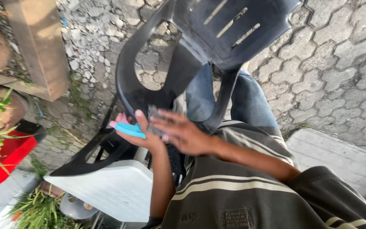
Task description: Cleaning plastic chairs and tables using a spray bottle and a cloth.
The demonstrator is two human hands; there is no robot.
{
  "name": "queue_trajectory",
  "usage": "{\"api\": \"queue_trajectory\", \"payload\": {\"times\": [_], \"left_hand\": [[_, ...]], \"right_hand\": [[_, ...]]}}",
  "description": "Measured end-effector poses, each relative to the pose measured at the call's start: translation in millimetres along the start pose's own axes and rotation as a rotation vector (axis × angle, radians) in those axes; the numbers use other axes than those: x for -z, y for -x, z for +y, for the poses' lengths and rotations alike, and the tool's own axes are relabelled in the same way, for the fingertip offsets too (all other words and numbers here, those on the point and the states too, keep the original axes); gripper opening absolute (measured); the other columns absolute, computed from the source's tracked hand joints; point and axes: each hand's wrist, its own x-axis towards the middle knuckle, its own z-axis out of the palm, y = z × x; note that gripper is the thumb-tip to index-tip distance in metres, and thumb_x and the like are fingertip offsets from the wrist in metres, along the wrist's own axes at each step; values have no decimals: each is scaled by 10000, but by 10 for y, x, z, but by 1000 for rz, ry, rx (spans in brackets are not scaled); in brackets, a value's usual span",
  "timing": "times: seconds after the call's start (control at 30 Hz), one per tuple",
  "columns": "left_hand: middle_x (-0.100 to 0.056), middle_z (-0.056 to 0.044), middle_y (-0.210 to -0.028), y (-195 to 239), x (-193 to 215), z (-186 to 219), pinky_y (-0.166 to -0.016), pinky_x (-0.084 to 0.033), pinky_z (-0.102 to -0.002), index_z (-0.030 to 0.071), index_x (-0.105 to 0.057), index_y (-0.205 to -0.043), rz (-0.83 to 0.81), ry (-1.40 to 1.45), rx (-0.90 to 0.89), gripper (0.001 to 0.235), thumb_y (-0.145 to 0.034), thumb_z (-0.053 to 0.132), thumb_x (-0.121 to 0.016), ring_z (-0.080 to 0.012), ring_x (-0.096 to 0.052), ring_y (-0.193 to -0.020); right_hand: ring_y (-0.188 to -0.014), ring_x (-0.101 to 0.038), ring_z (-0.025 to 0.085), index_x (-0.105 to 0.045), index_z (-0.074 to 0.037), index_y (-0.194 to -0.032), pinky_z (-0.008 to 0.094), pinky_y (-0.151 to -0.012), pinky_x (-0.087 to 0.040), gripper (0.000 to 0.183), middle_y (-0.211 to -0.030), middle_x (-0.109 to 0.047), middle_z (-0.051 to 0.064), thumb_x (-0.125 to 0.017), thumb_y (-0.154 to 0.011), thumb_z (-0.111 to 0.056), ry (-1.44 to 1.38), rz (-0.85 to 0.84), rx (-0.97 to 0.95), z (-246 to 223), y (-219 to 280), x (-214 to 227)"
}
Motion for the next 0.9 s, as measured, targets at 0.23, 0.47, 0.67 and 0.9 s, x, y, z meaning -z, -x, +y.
{"api": "queue_trajectory", "payload": {"times": [0.23,0.47,0.67,0.9], "left_hand": [[-498,-195,-1424,-7,-118,388,-1078,-459,-386,-100,-301,-1533,48,4,122,739,-1042,189,-772,-260,-531,-1240],[-460,-165,-1442,307,-107,451,-1015,-475,-396,-56,-158,-1592,104,-16,84,866,-1037,241,-753,-248,-517,-1217],[-469,-167,-1338,976,-53,273,-1067,-427,-412,-78,-300,-1540,141,42,279,697,-1075,189,-746,-262,-501,-1190],[-474,-144,-1411,1192,-229,598,-1046,-491,-393,-33,-230,-1590,251,-47,202,817,-1019,219,-757,-248,-521,-1261]], "right_hand": [[-1423,-465,343,-532,-110,-1507,494,-1149,-367,571,-1604,-474,45,-605,-941,-88,313,-168,-173,353,1119,451],[-1276,-598,283,-655,-24,-1288,458,-1090,-364,311,-1320,-689,109,-636,-984,-85,404,190,-245,578,966,248],[-1328,-606,337,-609,37,-1315,465,-1123,-441,391,-1387,-644,197,-607,-924,17,92,147,-40,124,754,95],[-1366,-594,318,-629,59,-1328,457,-1100,-519,386,-1433,-615,189,-643,-945,10,132,101,94,296,742,29]]}}
